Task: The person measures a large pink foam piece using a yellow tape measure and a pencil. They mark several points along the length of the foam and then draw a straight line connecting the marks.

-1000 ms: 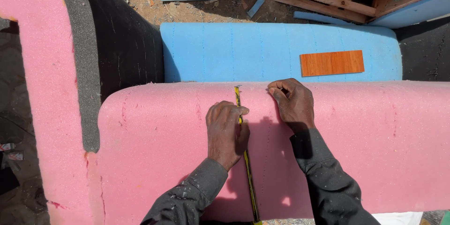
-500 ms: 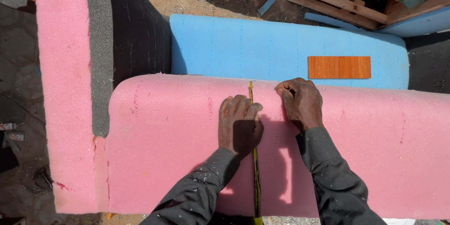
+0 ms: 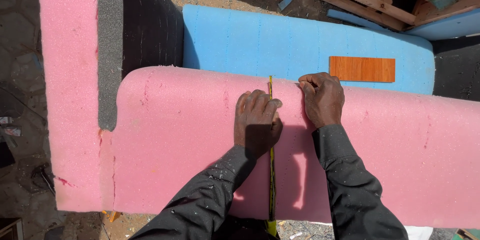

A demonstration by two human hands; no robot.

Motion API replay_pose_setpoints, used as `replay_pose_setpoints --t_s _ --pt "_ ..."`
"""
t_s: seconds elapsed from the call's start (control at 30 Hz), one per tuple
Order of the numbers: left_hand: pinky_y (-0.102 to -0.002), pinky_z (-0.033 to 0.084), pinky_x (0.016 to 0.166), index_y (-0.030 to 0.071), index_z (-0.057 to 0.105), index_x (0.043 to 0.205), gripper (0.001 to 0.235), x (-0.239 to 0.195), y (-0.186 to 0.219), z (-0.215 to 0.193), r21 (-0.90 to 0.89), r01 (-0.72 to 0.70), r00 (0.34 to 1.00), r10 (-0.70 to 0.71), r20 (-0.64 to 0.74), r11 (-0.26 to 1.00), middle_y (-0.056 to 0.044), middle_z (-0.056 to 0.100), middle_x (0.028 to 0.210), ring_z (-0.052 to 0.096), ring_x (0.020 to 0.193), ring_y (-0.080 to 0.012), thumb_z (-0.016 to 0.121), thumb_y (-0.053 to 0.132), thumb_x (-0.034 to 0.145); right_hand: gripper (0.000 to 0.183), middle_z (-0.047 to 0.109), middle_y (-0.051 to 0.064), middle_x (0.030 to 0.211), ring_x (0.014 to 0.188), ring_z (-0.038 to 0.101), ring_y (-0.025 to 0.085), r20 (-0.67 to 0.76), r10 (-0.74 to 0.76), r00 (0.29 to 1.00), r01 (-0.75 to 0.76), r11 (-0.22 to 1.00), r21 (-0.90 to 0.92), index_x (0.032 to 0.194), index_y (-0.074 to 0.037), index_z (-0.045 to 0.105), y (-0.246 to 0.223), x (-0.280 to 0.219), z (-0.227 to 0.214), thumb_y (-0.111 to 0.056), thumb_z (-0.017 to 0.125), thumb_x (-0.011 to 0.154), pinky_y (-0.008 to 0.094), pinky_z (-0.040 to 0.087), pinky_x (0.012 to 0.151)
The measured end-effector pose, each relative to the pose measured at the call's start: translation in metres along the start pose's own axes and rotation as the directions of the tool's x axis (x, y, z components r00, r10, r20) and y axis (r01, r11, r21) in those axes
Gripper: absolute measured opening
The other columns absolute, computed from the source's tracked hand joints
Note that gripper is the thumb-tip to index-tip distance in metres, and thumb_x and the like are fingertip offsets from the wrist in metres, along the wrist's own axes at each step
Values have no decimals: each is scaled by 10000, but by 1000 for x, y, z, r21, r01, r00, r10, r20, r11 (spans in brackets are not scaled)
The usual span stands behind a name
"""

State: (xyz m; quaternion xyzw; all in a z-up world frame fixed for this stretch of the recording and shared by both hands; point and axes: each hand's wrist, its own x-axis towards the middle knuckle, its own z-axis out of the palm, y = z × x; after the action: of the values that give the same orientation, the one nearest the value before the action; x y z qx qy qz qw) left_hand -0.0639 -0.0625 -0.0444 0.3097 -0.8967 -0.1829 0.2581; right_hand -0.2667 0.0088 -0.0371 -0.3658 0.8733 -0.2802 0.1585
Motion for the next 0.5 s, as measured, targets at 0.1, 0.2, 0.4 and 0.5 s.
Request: replay_pose_setpoints --t_s 0.1,0.2,0.4,0.5 --pt "-571 476 1249 208 752 1162 233 5 2 -6 -7 -24 999 24 -46 1000 -60 705 1090 722 1313 -326 729 186 930 58 808 53 1075 1144 711 331 -4 -23 1000 23 999 -35 1111 -191 902 10 -15 6 -151 863 1098 539 596 1014" --pt "-555 487 1232 206 747 1133 196 6 3 -6 -16 -39 993 37 -109 999 -56 689 1068 727 1285 -319 685 171 951 87 806 62 1100 1164 707 335 -65 -48 997 47 999 -15 1150 -172 902 3 -44 0 -124 863 1090 530 609 1028" --pt "-571 502 1218 197 758 1136 215 6 1 -1 -44 -57 989 51 -138 997 -66 700 1074 733 1271 -330 712 174 927 94 806 100 1149 1176 702 360 -168 20 986 -5 996 90 1176 -109 884 -43 -102 -22 -75 831 1107 534 611 1046" --pt "-578 503 1226 194 762 1152 227 1 -4 7 -47 -54 992 48 -120 997 -67 705 1074 730 1277 -332 724 177 929 87 786 91 1164 1180 695 354 -162 40 986 -21 993 119 1189 -125 872 -38 -107 -20 -103 812 1130 530 605 1054"
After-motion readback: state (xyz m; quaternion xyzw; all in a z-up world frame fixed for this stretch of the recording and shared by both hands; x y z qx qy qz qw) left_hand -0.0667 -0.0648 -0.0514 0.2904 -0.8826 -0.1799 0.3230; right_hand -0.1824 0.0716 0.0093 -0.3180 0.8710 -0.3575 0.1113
